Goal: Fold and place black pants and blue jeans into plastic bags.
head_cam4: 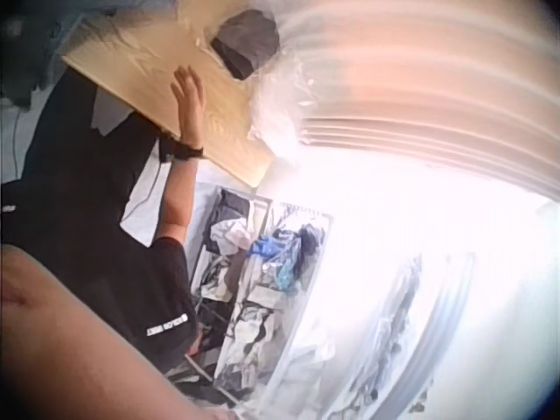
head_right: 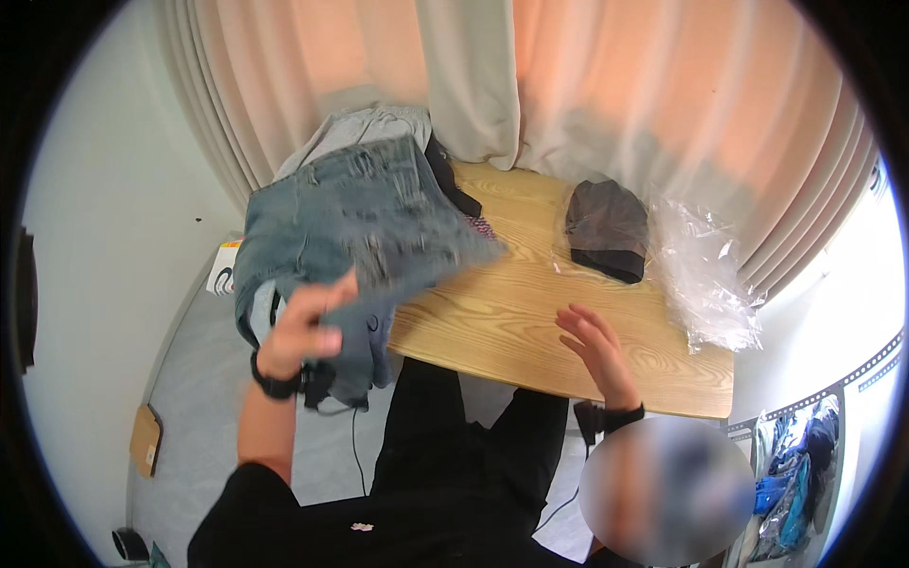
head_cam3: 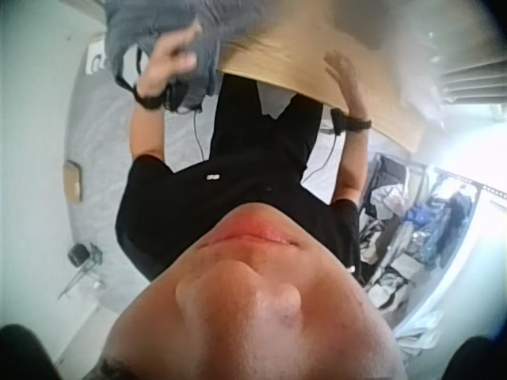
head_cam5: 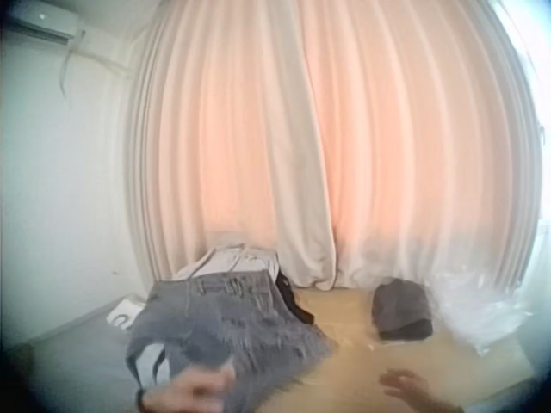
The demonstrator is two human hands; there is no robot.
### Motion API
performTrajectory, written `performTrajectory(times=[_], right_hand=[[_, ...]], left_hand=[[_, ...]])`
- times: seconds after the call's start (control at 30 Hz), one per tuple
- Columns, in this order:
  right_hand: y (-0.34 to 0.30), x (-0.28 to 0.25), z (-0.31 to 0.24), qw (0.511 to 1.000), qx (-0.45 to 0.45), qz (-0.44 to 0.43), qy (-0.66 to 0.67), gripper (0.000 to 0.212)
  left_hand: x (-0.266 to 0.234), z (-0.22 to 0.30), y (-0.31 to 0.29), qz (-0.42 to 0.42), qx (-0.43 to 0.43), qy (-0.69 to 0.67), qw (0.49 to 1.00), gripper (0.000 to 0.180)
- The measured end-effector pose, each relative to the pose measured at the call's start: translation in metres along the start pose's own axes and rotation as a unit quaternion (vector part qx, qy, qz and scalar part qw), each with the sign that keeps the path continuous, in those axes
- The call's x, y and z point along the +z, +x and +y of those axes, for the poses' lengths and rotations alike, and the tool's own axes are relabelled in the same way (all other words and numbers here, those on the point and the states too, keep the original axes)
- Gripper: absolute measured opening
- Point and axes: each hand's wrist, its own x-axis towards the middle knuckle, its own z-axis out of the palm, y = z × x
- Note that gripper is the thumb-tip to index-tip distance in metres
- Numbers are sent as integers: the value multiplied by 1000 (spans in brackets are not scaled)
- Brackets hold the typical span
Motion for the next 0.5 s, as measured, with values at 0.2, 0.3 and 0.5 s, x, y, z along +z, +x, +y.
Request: performTrajectory(times=[0.2, 0.3, 0.5], right_hand=[[78, 57, 21, 972, 209, -104, 14, 39], [98, 103, 38, 939, 304, -162, -7, 36], [101, 147, 51, 939, 281, -194, 42, 33]], left_hand=[[48, 6, -56, -250, 90, -181, 947, 38], [68, 5, -71, -289, 95, -281, 910, 35], [87, -17, -79, -362, 52, -412, 835, 45]])
